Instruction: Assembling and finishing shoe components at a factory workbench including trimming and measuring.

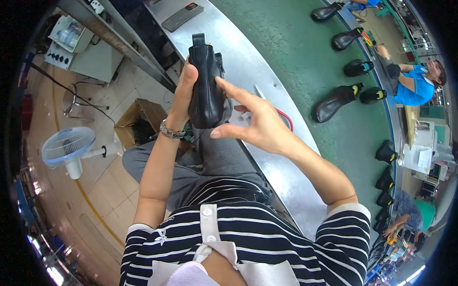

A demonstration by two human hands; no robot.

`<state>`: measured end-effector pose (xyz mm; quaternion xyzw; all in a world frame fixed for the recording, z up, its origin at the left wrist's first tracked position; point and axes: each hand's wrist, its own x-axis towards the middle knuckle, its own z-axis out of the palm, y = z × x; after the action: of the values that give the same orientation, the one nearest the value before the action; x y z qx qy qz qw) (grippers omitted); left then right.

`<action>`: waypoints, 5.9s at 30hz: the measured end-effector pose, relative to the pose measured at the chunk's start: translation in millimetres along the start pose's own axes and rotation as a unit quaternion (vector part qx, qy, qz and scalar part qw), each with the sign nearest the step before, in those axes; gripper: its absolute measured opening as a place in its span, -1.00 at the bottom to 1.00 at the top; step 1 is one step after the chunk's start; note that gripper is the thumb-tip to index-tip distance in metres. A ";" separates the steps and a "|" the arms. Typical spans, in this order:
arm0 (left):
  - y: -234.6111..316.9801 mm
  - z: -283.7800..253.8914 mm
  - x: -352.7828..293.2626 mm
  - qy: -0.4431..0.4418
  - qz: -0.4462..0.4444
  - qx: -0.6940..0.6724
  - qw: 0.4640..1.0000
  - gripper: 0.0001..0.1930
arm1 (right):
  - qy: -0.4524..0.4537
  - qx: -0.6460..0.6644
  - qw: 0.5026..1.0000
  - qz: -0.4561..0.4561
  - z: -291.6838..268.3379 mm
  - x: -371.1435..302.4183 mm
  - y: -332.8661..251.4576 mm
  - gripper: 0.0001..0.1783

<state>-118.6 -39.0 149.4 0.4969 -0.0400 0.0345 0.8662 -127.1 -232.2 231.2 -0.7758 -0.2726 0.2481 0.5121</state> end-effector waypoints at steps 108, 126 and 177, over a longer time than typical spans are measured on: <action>19.5 -88.8 -191.1 0.196 -0.169 0.063 0.964 -0.42 | 0.104 -0.118 0.983 0.093 7.1 9.6 92.7 -0.44; 55.7 -70.3 -235.4 0.336 -0.252 0.016 0.907 -0.28 | 0.050 0.203 0.918 0.337 13.5 -7.6 136.1 -0.57; 41.6 -112.2 -173.9 0.426 -0.035 0.210 0.880 -0.64 | -0.410 -0.345 0.835 0.128 124.0 110.4 -79.2 -0.27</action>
<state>-291.8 75.3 110.6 0.6053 0.3581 0.2203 0.6759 -142.4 -49.8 249.5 -0.7574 -0.4236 0.4966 0.0165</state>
